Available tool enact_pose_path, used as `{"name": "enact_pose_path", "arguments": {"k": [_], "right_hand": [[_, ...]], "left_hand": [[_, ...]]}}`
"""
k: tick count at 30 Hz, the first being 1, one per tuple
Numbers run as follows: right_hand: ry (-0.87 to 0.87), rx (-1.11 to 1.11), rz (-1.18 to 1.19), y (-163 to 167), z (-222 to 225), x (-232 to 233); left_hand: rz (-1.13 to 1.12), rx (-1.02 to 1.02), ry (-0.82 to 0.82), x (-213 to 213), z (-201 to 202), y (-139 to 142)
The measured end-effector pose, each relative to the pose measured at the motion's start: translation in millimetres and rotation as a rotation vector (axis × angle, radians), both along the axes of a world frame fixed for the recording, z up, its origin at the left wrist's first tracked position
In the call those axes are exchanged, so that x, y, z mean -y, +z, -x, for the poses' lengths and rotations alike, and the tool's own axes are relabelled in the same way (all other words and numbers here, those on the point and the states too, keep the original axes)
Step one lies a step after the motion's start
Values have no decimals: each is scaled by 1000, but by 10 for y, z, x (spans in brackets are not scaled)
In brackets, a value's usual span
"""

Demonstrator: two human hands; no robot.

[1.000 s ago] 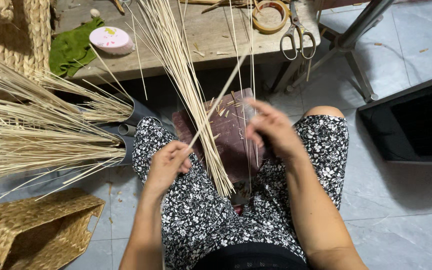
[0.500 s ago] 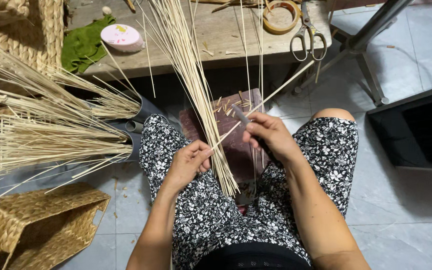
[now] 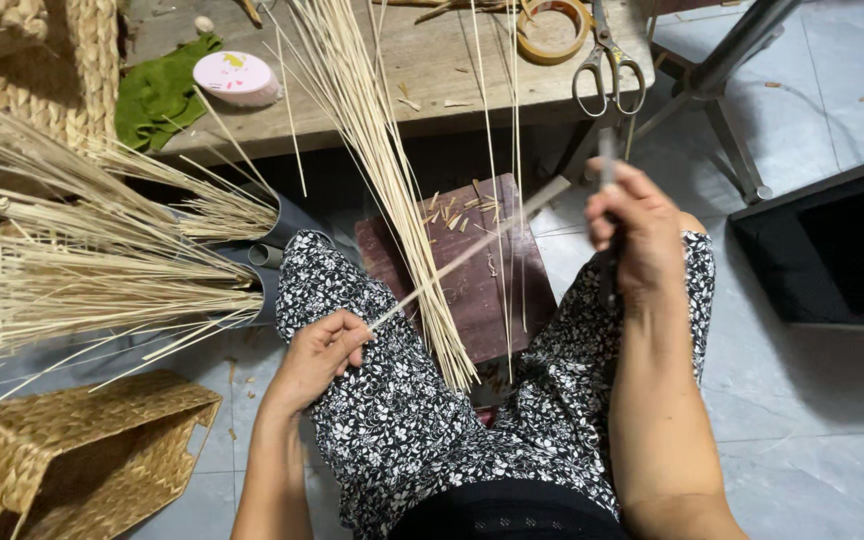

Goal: The person sits on the floor holding bundles of thin bamboo sticks between their legs and trims and splits the sticks with a small knife, working one stick at a time and setting trimmed sticks into the bundle.

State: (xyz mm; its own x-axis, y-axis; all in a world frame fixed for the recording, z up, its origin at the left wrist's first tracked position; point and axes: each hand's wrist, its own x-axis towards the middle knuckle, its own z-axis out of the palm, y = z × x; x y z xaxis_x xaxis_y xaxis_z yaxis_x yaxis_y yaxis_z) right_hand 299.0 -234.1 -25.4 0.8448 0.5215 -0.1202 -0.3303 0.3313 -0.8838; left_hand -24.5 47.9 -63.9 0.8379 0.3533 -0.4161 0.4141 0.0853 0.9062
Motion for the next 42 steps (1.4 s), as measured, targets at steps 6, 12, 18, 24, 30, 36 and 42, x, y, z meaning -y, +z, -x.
{"name": "enact_pose_path", "arguments": {"k": [6, 12, 18, 24, 30, 36, 42], "right_hand": [[148, 36, 69, -2, 154, -170], [685, 1, 185, -50, 632, -493], [654, 30, 149, -134, 712, -579], [585, -17, 205, -208, 621, -540], [843, -58, 126, -158, 624, -514], [772, 64, 245, -192, 690, -610], [699, -33, 200, -297, 759, -757]], "left_hand": [[37, 18, 192, 90, -164, 66], [26, 117, 225, 395, -616, 123], [-206, 153, 169, 667, -825, 17], [-1, 195, 257, 576, -851, -32], [117, 167, 260, 507, -782, -77], [16, 211, 175, 680, -836, -159], [-901, 387, 215, 778, -771, 107]]}}
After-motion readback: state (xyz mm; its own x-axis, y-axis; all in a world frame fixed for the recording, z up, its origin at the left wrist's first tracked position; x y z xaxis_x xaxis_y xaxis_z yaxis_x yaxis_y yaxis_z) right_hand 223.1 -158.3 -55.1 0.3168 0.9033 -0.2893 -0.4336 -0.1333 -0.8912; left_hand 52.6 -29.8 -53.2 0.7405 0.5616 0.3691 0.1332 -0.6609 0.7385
